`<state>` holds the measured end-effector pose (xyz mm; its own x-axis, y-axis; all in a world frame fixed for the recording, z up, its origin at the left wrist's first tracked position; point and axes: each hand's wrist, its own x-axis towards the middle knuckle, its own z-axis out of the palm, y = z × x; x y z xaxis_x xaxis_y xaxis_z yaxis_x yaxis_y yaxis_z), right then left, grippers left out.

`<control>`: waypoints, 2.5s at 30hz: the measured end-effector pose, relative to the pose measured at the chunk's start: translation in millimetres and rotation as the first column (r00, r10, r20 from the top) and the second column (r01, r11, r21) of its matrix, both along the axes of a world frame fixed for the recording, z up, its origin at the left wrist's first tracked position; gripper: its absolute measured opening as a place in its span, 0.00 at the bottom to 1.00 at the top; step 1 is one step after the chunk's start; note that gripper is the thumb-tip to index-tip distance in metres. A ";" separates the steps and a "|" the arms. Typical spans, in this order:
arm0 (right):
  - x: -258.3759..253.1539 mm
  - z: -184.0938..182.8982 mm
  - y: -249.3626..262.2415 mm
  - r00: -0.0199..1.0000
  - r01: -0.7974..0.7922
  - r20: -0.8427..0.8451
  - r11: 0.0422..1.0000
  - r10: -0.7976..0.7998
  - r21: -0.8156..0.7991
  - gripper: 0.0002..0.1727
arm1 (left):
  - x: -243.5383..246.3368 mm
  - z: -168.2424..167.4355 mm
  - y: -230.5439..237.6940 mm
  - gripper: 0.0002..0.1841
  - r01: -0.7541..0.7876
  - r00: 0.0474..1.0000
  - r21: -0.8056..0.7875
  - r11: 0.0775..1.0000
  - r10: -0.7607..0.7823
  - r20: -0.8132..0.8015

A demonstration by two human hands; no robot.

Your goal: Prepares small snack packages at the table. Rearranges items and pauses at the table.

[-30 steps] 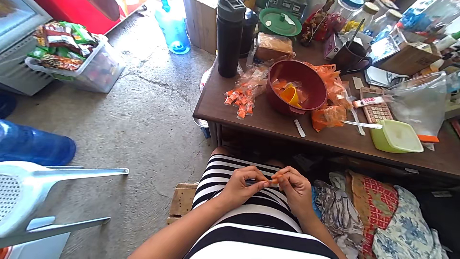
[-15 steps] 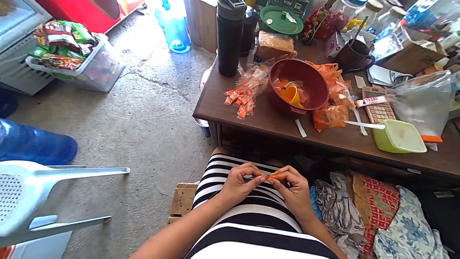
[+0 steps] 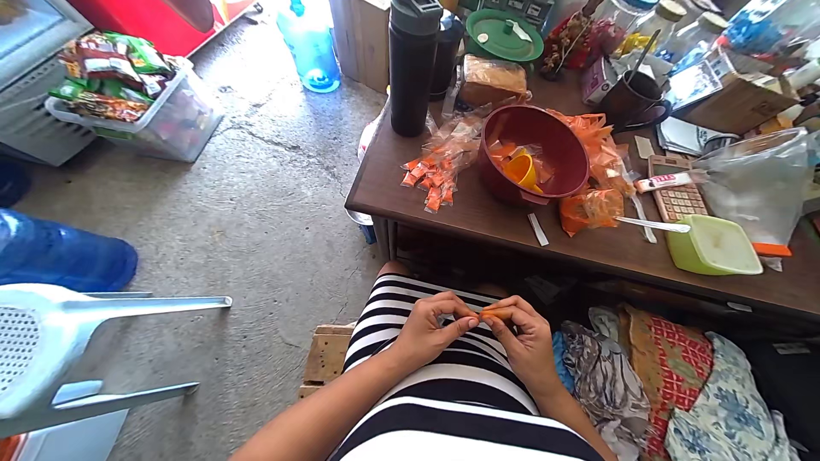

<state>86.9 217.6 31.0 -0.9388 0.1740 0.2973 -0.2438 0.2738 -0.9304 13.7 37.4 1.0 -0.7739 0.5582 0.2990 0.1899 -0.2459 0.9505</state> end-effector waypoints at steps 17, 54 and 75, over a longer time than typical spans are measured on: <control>1.7 -2.9 13.1 0.991 -0.033 0.124 0.978 0.060 -0.207 0.23 | 0.0 -1.1 -4.0 0.08 -0.085 0.991 -0.003 0.996 0.085 0.105; 2.8 -4.9 -2.1 0.999 0.041 0.013 0.997 -0.041 -0.061 0.06 | 2.3 1.9 -2.5 0.17 0.090 0.995 -0.045 0.995 -0.087 0.054; 1.6 -6.9 3.3 0.999 0.028 0.036 0.999 -0.027 -0.019 0.05 | 1.7 -1.5 0.1 0.08 0.001 1.000 -0.077 0.997 -0.001 0.010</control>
<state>88.5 220.9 24.1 -0.9437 0.2053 0.2595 -0.2025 0.2618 -0.9436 15.4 37.5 -0.5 -0.7760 0.5802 0.2473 0.1803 -0.1716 0.9685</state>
